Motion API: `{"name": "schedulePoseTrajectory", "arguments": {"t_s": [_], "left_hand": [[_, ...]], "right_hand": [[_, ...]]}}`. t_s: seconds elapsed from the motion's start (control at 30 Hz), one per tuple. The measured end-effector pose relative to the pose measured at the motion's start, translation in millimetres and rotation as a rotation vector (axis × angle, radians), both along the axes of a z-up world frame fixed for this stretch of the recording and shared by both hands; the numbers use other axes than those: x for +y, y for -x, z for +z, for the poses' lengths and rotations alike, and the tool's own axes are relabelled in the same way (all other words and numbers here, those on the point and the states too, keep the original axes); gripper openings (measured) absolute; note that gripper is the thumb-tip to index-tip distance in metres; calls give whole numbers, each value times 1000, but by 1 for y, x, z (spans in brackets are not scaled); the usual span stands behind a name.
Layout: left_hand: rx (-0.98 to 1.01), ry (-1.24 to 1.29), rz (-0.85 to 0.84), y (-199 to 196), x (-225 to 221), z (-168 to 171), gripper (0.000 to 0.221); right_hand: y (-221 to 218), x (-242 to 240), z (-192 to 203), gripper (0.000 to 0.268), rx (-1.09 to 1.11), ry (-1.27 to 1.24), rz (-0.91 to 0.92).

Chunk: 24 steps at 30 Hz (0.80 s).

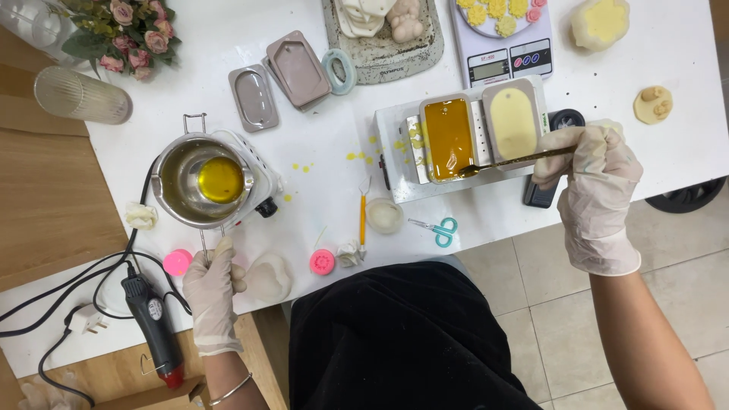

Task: Using a spoon to mix and transfer melted wax between containers on a studio workbench.

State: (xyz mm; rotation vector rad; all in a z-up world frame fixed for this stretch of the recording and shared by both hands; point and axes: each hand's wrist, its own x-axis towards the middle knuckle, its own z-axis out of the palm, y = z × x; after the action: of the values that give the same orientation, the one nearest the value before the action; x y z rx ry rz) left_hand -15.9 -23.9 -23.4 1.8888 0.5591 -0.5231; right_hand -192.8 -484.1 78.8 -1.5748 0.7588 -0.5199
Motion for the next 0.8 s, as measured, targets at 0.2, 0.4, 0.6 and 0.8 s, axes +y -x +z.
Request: {"name": "schedulePoseTrajectory", "arguments": {"t_s": [0.2, 0.4, 0.6, 0.8], "left_hand": [[45, 71, 59, -1, -10, 3, 25], [10, 242, 58, 5, -15, 6, 21], [-42, 340, 19, 4, -4, -6, 21], [-6, 360, -47, -5, 13, -16, 22]], "right_hand": [[11, -12, 2, 48, -56, -36, -37], [5, 1, 3, 51, -245, -97, -57], [-53, 103, -14, 41, -268, -353, 103], [-121, 205, -52, 30, -181, -562, 296]]}}
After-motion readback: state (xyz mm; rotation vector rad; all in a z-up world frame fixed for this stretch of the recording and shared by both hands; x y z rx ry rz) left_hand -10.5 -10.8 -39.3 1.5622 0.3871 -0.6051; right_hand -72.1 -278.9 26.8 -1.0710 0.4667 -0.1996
